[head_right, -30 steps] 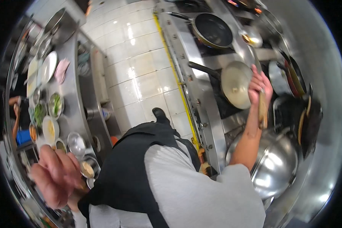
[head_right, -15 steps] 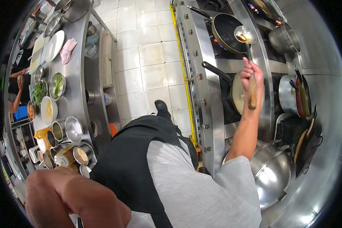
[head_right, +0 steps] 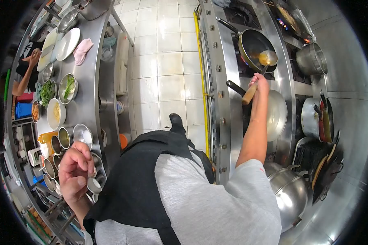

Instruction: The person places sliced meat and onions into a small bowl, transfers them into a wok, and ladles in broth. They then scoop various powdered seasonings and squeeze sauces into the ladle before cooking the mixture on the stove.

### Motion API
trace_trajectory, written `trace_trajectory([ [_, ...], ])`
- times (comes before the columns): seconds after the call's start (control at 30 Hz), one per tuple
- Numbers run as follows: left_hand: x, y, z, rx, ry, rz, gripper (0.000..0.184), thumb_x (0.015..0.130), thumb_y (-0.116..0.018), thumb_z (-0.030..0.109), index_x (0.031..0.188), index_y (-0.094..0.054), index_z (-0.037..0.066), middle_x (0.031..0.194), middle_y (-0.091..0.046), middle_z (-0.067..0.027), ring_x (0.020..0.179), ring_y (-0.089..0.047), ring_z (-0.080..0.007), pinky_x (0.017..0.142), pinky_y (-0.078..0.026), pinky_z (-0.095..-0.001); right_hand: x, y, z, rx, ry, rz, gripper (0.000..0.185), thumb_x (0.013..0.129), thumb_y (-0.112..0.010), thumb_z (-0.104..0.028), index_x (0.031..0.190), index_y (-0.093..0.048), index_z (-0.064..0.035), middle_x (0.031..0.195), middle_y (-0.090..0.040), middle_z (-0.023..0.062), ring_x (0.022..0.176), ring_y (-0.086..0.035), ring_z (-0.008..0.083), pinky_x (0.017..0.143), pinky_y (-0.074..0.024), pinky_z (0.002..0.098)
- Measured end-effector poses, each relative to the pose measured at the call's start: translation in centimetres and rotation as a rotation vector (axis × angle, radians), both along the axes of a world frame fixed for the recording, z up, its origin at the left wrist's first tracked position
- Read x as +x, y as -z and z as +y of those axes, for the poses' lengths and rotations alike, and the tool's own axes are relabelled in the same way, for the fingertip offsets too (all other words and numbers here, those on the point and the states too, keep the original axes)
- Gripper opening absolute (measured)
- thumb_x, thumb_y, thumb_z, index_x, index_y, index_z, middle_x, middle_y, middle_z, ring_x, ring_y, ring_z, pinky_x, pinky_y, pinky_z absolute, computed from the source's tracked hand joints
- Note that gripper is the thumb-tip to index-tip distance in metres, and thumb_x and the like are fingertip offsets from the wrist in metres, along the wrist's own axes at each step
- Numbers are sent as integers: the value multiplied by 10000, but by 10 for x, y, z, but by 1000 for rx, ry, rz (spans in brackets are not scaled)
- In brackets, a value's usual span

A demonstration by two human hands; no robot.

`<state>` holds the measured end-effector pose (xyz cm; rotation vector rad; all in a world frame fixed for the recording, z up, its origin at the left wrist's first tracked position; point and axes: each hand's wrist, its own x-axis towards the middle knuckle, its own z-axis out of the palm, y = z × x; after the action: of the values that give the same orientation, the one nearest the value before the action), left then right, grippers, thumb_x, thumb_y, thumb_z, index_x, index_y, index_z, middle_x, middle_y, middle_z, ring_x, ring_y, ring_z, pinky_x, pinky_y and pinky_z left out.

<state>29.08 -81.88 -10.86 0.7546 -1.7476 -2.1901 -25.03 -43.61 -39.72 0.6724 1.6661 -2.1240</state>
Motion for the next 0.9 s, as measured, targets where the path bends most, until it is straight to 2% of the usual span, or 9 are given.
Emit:
trace_trajectory([
  [0.1, 33, 27, -8, 71, -30, 3, 380, 754, -758, 232, 1012, -581, 17, 1178, -513, -136, 843, -560, -159, 781, -447, -275, 7, -9, 3, -746, 37, -105, 234, 1019, -594, -158, 1126, -597, 51, 669, -540, -28, 540, -517, 75, 474, -454, 246],
  [0.2, 52, 44, -7, 114, -48, 12, 375, 801, -737, 226, 1075, -590, 15, 1255, -530, -145, 916, -589, -170, 836, -443, -290, 3, -21, 12, -519, -72, -99, 208, 1016, -599, -181, 1101, -616, 8, 671, -543, -27, 538, -514, 75, 474, -448, 239],
  [0.27, 59, 48, -5, 107, -73, -20, 371, 811, -735, 233, 1082, -597, 20, 1275, -539, -141, 930, -596, -169, 843, -444, -292, -7, -17, 24, 136, -295, -45, 191, 958, -639, -250, 865, -653, -83, 611, -514, -22, 504, -522, 131, 483, -471, 306],
  [0.33, 62, 53, -2, 107, -104, -29, 355, 826, -717, 215, 1101, -609, 18, 1289, -555, -126, 953, -606, -156, 850, -449, -289, 7, -10, 19, 725, -296, 305, 240, 939, -643, -268, 778, -616, -92, 591, -500, -12, 496, -535, 171, 479, -465, 340],
  [0.4, 62, 55, -1, 98, -101, -54, 338, 832, -709, 190, 1104, -611, 15, 1291, -553, -116, 963, -610, -152, 855, -453, -282, -15, 29, 36, 848, -283, 363, 221, 934, -653, -252, 807, -619, -74, 620, -525, -5, 491, -541, 190, 481, -466, 350],
  [0.57, 48, 46, 2, 196, -64, -56, 304, 830, -711, 90, 1117, -627, 30, 1295, -552, -101, 1010, -605, -155, 897, -457, -291, -9, 13, 0, -548, -2, -186, 140, 956, -653, -195, 967, -647, -56, 687, -582, -35, 523, -537, 102, 482, -464, 289],
  [0.67, 43, 43, 2, 174, -1, -60, 305, 840, -710, 88, 1129, -632, 30, 1299, -557, -101, 1019, -607, -155, 913, -456, -296, -6, -2, 8, -554, -63, -154, 114, 966, -649, -194, 975, -635, -80, 671, -569, -48, 545, -531, 60, 486, -458, 258],
  [0.8, 44, 47, 3, 199, -5, -69, 305, 848, -713, 94, 1137, -637, 31, 1301, -566, -100, 1037, -611, -156, 916, -456, -290, -4, -6, 18, 698, -250, 210, 155, 940, -651, -191, 863, -591, -71, 645, -560, 9, 493, -557, 143, 457, -465, 326],
  [0.9, 40, 52, 5, 198, 0, -82, 302, 852, -712, 98, 1137, -637, 32, 1301, -570, -97, 1042, -613, -155, 918, -456, -282, -4, 6, 14, 586, -144, 202, 202, 926, -651, -182, 781, -553, -81, 625, -546, 28, 468, -545, 178, 450, -464, 362],
])
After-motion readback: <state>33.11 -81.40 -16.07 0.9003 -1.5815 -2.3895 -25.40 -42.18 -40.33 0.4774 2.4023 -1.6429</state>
